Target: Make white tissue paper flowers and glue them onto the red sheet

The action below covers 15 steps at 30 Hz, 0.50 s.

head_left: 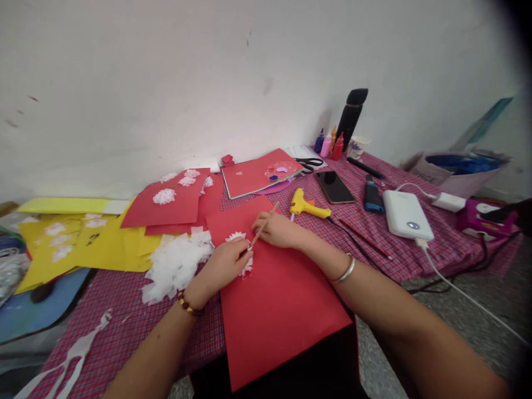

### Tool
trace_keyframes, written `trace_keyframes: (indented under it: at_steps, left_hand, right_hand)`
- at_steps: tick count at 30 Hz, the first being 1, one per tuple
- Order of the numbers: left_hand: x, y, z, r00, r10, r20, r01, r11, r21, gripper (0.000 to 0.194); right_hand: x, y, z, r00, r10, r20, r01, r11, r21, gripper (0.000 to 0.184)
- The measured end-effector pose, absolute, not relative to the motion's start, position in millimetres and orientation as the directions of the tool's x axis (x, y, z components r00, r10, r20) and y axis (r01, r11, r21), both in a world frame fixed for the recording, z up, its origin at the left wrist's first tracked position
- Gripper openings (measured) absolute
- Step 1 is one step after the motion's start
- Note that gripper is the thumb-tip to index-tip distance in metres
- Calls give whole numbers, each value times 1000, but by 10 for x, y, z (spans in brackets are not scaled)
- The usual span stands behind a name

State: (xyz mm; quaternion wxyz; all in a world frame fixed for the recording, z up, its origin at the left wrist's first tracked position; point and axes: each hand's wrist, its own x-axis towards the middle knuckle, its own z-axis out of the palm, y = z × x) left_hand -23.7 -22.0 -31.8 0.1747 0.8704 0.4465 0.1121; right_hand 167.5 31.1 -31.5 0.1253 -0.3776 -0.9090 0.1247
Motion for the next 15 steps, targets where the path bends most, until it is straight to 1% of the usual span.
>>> trace_keyframes:
  at_steps: [7, 15]
  left_hand:
    - [-240, -222, -311, 579, 814, 44, 728, -541, 421, 21]
    - [-239, -217, -316, 577, 816, 39, 736, -540, 409, 21]
  right_hand:
    - [1677, 313, -318, -683, 717, 136, 652, 683, -328, 21]
    - [1674, 306, -301, -680, 723, 120, 663, 677, -320, 21]
